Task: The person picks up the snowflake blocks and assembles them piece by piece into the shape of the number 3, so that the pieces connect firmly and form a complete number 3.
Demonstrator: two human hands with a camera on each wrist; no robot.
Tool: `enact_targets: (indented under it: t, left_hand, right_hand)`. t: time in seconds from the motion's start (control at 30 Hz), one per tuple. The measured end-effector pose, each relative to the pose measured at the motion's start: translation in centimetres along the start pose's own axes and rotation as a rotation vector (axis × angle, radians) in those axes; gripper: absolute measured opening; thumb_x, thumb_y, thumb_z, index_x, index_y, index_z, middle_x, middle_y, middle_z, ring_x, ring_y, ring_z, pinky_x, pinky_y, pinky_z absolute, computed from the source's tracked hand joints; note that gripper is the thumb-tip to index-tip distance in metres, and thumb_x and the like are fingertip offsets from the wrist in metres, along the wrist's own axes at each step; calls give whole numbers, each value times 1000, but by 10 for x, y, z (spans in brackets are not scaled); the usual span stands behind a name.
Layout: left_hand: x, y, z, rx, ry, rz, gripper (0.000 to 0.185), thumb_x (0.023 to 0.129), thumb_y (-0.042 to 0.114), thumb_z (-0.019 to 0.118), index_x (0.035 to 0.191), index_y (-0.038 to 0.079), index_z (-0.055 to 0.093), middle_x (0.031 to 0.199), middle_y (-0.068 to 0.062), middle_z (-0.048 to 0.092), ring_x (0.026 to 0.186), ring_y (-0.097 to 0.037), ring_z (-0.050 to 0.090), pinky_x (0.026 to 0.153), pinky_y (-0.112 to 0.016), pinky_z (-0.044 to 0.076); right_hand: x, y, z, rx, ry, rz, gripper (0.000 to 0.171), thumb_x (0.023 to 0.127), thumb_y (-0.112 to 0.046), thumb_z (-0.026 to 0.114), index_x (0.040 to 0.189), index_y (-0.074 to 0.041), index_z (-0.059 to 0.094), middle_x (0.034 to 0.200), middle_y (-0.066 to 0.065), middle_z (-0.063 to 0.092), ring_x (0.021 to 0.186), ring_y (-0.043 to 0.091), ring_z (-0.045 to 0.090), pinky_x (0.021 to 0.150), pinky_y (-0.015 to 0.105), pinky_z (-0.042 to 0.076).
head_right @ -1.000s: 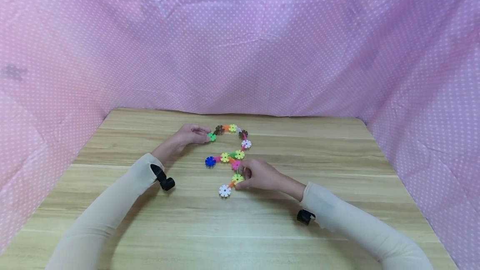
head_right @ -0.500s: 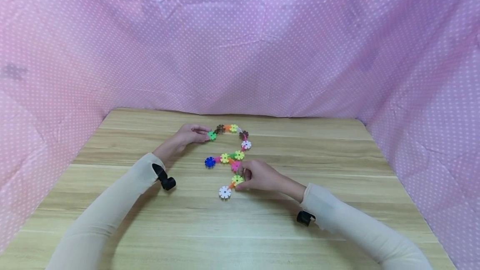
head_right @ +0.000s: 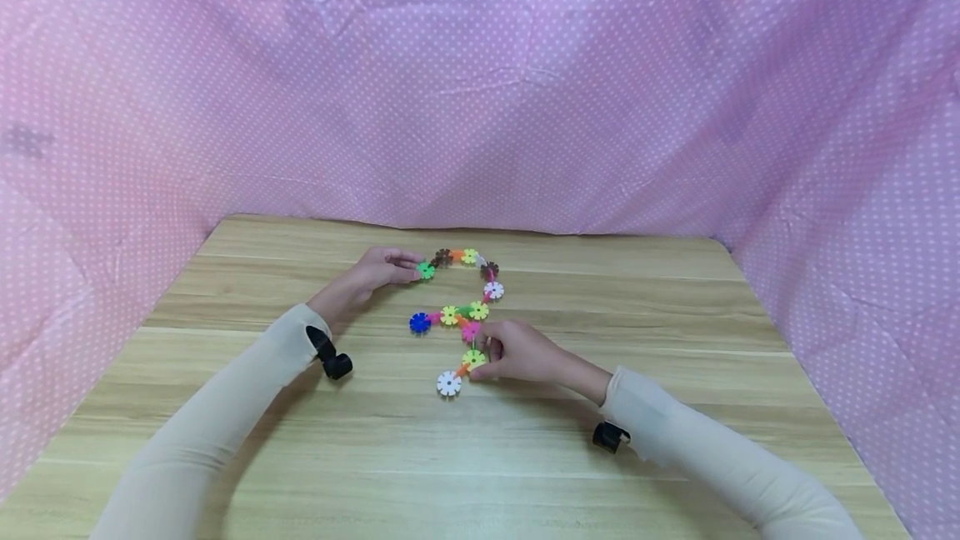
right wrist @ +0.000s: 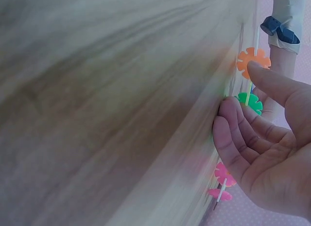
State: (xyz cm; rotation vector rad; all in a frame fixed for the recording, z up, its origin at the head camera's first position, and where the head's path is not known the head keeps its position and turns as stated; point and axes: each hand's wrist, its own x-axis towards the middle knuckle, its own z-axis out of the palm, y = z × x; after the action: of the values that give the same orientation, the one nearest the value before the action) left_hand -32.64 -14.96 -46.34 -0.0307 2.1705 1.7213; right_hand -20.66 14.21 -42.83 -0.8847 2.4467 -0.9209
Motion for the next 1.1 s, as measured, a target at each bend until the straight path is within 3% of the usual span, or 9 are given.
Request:
enact_targets:
  t: [0.53,0.77,0.97,1.1]
  left_hand:
    - [-8,2,2,20,-14,21,42,91,6,75,132,3,65,110,-4,70,93,-10,64,84,-18,57]
    - [-10,4,0,37,-21,11,43,93,10,74,134,5,63,116,-8,68,95,-12,65,92,-25,57]
    - [-15,3,-3,58,-28,-2,44,95,14,72,137,7,61,129,-14,66,110,-20,64,105,-34,53]
    - [-18,1,-3,58,-18,-9,43,96,14,71,137,6,61,133,-15,65,115,-20,63,106,-32,52]
  right_hand:
    - [-4,-3,1,-8,3,5,25,87,-28,83,92,-10,65,73,-4,59,64,7,50,57,19,45]
    - [-3,-2,0,4,10,4,27,86,-29,83,96,-10,67,74,-3,60,65,7,52,57,19,47]
    - [-3,-2,1,-10,30,0,28,85,-29,84,98,-9,68,74,-4,62,65,6,54,58,20,49]
    - [-5,-6,2,-23,46,5,30,85,-31,84,96,-8,68,72,-4,61,63,6,52,57,19,47]
